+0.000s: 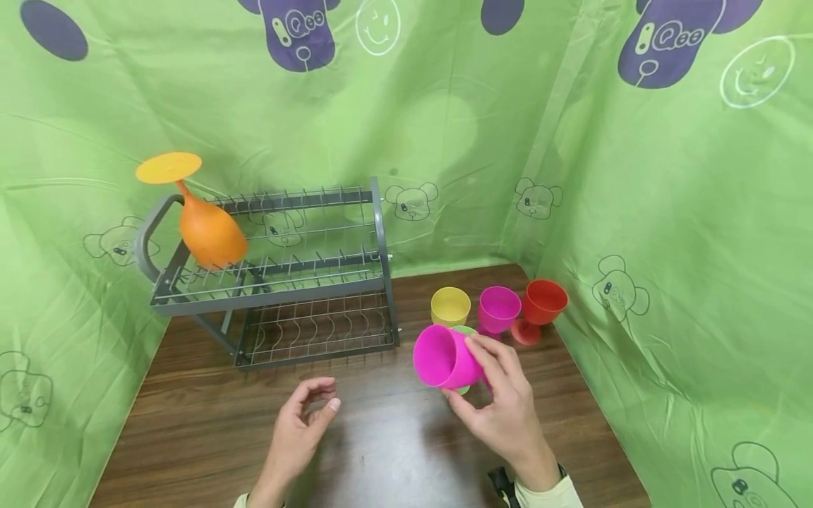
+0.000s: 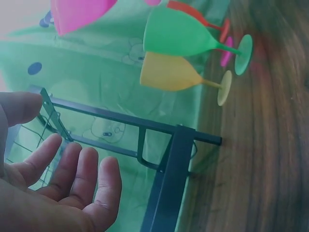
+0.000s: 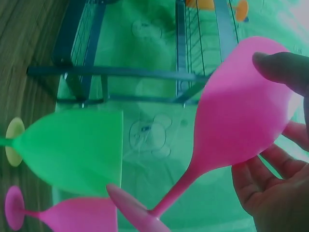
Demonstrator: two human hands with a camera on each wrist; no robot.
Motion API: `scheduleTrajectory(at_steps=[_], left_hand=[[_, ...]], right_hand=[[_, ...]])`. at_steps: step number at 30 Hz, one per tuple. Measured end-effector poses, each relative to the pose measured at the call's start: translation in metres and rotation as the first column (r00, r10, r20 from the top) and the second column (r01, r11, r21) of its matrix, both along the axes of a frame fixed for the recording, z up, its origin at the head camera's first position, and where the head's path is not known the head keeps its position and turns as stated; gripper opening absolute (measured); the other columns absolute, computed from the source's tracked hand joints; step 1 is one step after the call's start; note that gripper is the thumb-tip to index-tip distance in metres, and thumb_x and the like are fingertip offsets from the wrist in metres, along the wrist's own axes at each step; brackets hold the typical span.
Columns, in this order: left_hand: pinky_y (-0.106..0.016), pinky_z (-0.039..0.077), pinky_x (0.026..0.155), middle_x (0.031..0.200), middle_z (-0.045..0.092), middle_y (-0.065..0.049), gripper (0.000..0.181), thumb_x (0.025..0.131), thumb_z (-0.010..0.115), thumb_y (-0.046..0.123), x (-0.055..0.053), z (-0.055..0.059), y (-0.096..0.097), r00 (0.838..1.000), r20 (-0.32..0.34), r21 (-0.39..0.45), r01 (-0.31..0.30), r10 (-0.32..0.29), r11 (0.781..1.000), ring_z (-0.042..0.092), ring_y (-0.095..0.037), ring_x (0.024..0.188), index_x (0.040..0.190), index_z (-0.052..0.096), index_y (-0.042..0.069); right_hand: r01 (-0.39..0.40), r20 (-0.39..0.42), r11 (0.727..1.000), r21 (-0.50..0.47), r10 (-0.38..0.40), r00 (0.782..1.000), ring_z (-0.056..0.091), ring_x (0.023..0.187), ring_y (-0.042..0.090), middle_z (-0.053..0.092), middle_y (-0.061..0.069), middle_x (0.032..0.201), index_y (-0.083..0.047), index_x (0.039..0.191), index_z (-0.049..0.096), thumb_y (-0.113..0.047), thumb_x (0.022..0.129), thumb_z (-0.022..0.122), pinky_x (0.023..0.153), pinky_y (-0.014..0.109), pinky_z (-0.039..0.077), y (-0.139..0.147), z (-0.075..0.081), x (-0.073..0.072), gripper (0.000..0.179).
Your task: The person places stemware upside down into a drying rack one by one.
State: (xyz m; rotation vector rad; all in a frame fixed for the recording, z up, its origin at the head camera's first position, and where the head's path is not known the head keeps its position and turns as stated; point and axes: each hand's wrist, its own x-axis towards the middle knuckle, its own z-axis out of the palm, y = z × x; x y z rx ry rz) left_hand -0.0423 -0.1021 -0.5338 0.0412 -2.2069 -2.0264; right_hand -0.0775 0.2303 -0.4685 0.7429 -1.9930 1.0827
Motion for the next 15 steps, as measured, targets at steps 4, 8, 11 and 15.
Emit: scheduleTrajectory(at_steps=[4,8,11,15], left_hand=[[-0.026,0.064,0.090,0.126,0.067,-0.007,0.036,0.092,0.079,0.004,0.002,0.005,0.003,1.000,-0.015,-0.002,0.016,-0.016,1.000,0.065,-0.017,0.114,0.126,0.068,0.011],[-0.027,0.064,0.091,0.127,0.067,-0.007,0.039,0.091,0.081,0.003,0.003,0.008,0.006,0.999,-0.035,0.001,0.029,-0.029,1.000,0.064,-0.019,0.115,0.126,0.068,0.012],[-0.031,0.064,0.092,0.128,0.065,-0.007,0.042,0.091,0.081,0.003,0.004,0.010,0.007,0.996,-0.068,-0.001,0.059,-0.058,0.998,0.064,-0.018,0.116,0.129,0.067,0.013],[-0.034,0.065,0.091,0.132,0.063,-0.009,0.048,0.092,0.079,0.001,0.005,0.015,0.009,0.980,-0.142,-0.020,0.139,-0.140,0.990,0.064,-0.016,0.117,0.136,0.064,0.013]], right_hand=[[-0.013,-0.026,0.998,0.066,0.015,1.000,0.062,0.123,0.027,0.064,0.029,0.129,0.009,0.132,0.068,-0.043,0.089,0.085,0.100,0.009,0.052,-0.015,0.002,0.003,0.070],[-0.020,-0.066,0.990,0.138,0.029,0.997,0.061,0.119,0.035,0.065,0.027,0.129,0.007,0.132,0.069,-0.044,0.092,0.080,0.111,0.014,0.047,-0.029,0.006,0.006,0.065],[-0.055,-0.086,0.982,0.182,0.072,0.994,0.062,0.117,0.036,0.066,0.026,0.129,0.006,0.132,0.069,-0.041,0.092,0.081,0.111,0.018,0.051,-0.040,0.008,0.009,0.063],[-0.104,-0.055,0.962,0.253,0.122,0.991,0.061,0.117,0.033,0.065,0.023,0.132,0.002,0.137,0.067,-0.033,0.082,0.092,0.100,0.025,0.060,-0.054,0.007,0.015,0.069]])
